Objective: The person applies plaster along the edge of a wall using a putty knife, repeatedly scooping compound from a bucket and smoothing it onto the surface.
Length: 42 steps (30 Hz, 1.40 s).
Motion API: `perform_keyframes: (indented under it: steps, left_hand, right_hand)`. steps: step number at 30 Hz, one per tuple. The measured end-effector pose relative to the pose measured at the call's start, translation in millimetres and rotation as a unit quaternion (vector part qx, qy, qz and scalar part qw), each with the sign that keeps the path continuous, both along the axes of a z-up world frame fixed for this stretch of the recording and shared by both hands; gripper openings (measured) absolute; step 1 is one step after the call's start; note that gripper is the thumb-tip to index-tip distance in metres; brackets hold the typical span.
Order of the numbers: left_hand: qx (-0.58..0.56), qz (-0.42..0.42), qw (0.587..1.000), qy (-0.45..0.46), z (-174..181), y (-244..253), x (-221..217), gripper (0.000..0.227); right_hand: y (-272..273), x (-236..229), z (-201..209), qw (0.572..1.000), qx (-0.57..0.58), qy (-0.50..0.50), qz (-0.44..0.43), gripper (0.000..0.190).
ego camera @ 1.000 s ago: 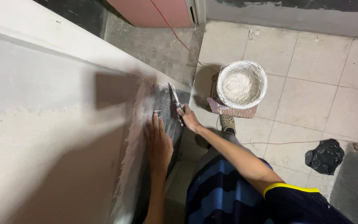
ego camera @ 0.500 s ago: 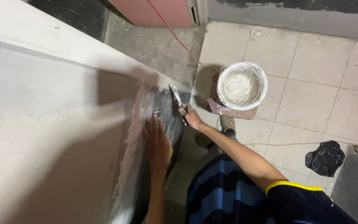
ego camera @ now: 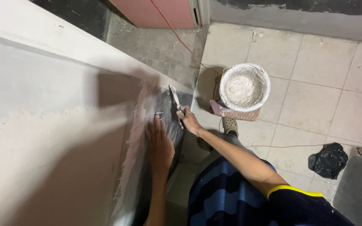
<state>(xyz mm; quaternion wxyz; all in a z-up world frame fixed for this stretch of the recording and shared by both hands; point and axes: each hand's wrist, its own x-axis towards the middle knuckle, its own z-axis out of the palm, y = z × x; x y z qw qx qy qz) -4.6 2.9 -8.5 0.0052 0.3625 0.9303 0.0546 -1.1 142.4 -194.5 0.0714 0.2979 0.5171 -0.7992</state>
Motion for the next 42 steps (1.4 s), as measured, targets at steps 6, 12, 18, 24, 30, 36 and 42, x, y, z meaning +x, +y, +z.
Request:
perform_keyframes:
  steps: [6, 12, 18, 24, 30, 36, 42]
  left_hand:
    - [-0.011, 0.01, 1.0, -0.025, 4.7, 0.6, 0.7, 0.071]
    - [0.003, 0.002, 1.0, 0.005, 1.5, 0.7, 1.7, 0.066]
    - [-0.001, -0.001, 1.0, 0.002, 2.2, -1.7, 0.5, 0.065]
    - [-0.006, -0.001, 1.0, 0.006, 2.9, -0.6, 0.7, 0.065]
    - [-0.005, 0.008, 1.0, -0.01, 3.9, -0.2, 0.3, 0.064]
    - [0.004, 0.011, 1.0, -0.008, 5.6, 1.3, 2.6, 0.065]
    - [0.001, 0.01, 1.0, -0.002, 4.2, 2.2, 2.1, 0.065]
  right_hand:
    - [-0.5, -8.8, 18.1, 0.997, 0.026, -0.03, 0.065, 0.029]
    - [14.7, -3.3, 23.6, 0.999, 0.017, -0.032, 0.04, 0.03]
    - [6.2, -6.9, 27.4, 0.995, 0.017, -0.048, 0.087, 0.029]
    - [20.7, -1.4, 12.5, 0.999, 0.002, -0.025, 0.029, 0.03]
    - [6.0, -3.7, 23.2, 0.992, 0.028, -0.059, 0.105, 0.03]
    - [22.9, 7.6, 21.2, 0.992, 0.068, -0.065, 0.089, 0.031]
    - [12.0, -8.6, 30.3, 0.99, 0.067, -0.051, 0.109, 0.03]
